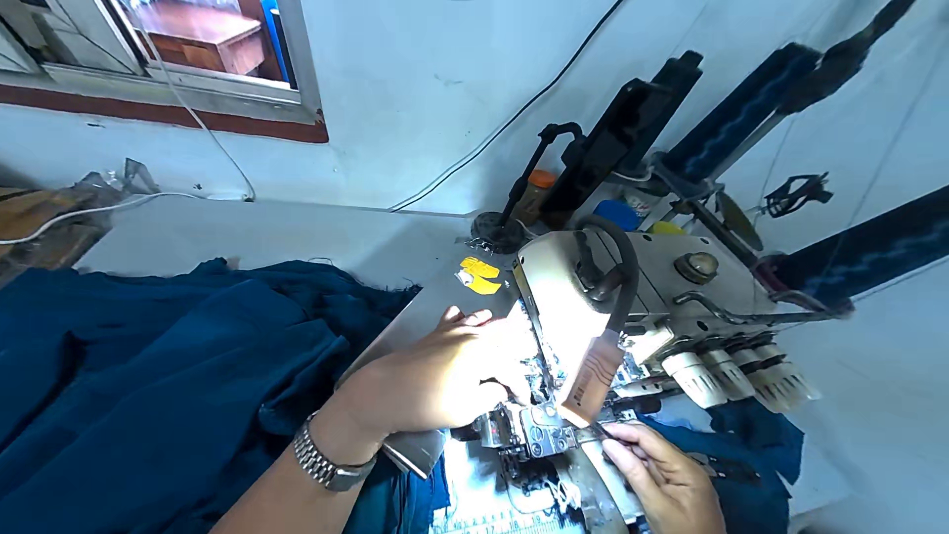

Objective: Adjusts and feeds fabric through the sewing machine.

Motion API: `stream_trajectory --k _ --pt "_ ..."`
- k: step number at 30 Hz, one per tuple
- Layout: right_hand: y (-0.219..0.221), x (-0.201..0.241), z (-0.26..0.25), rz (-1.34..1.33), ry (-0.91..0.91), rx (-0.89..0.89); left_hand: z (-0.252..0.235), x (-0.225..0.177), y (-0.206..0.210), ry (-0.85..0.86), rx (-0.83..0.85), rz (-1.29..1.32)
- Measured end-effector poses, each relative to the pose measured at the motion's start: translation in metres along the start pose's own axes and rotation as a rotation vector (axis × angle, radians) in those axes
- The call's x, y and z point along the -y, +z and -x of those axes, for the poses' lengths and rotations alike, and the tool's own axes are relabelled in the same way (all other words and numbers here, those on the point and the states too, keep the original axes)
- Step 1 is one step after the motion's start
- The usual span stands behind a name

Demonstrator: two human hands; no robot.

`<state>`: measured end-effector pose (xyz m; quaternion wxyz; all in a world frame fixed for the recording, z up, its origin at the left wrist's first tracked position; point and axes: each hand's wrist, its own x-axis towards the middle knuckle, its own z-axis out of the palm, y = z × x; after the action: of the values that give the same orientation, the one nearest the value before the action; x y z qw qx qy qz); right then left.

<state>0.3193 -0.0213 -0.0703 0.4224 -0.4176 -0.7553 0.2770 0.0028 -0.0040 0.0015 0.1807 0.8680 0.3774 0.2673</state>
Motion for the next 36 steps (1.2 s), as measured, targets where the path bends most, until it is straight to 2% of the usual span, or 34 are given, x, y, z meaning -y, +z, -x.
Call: stream_trajectory --k 10,20,27,31,36 --pt "0.016 -0.007 -0.018 -0.056 -0.049 0.003 -0.002 -0.010 0.005 -0.144 0.098 -0.143" --pt "0.028 -0.010 -0.021 -0.157 -0.082 -0.032 -0.003 -0.009 0.007 -0.085 0.069 -0.233" --pt "0.032 -0.007 -0.022 -0.180 -0.082 -0.050 -0.006 -0.013 0.004 -0.118 0.097 -0.234" --pt "0.037 -0.005 -0.021 -0.214 -0.066 -0.053 -0.006 -0.013 0.005 -0.137 0.103 -0.202" --pt "0.039 -0.004 -0.019 -0.126 -0.103 -0.098 -0.004 -0.009 0.003 -0.100 0.085 -0.126"
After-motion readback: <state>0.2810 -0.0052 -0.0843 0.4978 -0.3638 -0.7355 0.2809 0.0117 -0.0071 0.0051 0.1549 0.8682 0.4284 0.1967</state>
